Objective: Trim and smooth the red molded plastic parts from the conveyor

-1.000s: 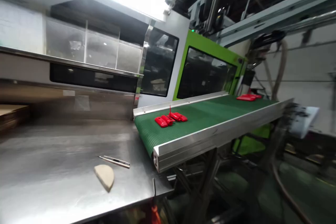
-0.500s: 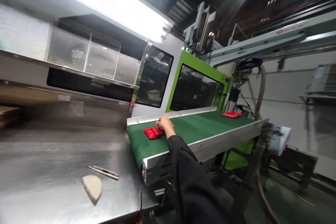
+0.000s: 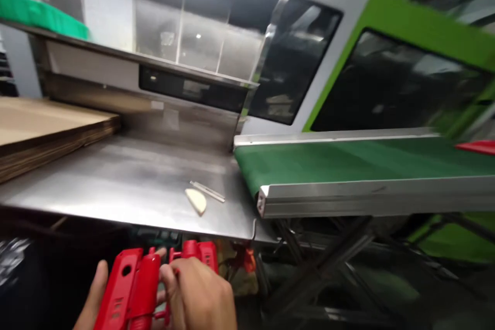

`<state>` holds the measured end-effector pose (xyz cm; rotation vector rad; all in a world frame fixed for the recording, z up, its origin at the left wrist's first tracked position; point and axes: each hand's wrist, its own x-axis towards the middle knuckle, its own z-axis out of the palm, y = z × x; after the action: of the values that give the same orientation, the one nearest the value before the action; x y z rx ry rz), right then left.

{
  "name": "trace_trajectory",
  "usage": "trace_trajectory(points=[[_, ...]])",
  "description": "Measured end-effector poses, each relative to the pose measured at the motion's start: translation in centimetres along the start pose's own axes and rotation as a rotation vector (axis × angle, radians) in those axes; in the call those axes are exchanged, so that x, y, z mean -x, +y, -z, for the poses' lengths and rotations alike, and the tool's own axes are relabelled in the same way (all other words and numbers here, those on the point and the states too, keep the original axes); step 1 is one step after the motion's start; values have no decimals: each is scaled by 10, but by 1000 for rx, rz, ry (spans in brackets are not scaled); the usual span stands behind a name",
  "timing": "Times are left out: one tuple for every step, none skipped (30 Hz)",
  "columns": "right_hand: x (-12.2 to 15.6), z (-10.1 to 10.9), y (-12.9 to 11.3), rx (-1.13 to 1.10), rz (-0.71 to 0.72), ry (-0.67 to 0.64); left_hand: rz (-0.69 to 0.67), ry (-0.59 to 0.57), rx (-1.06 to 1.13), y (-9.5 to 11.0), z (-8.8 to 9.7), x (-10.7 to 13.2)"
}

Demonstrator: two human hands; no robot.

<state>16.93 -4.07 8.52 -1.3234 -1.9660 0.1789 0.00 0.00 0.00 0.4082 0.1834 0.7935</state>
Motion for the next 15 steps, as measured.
trace_trajectory(points=[[10,-16,-4,-45,-5,-44,-22,19,72,-1,0,12],[16,-26,-8,-60,-6,-60,-25,27,132,0,-2,23],[19,-31,-11,-69,0,-74,-14,23,183,2,-5,32],[21,-31,-13,-95,8,-100,-5,15,221,5,-7,40],[21,-27,-12,-136,-3,-139,4,2,247,8,-9,45],[22,-20,-10,-180,-38,-168,10,-13,263,11,-11,49],[23,-13,-6,-222,-113,-155,14,-28,270,14,-11,51],[25,-5,0,-271,-224,-89,22,-42,273,17,-12,53],[28,1,6,-340,-362,-5,31,-53,273,19,-12,53],[32,5,13,-440,-502,59,43,-62,273,21,-11,52],[37,6,19,-588,-622,66,58,-61,275,23,-11,51],[41,5,23,-783,-708,-3,82,-54,273,24,-11,50],[45,3,27,-985,-759,-130,111,-32,268,25,-10,48],[49,-1,28,-1159,-780,-265,147,3,259,25,-10,47],[51,-6,29,-1285,-786,-374,183,47,246,26,-8,46]])
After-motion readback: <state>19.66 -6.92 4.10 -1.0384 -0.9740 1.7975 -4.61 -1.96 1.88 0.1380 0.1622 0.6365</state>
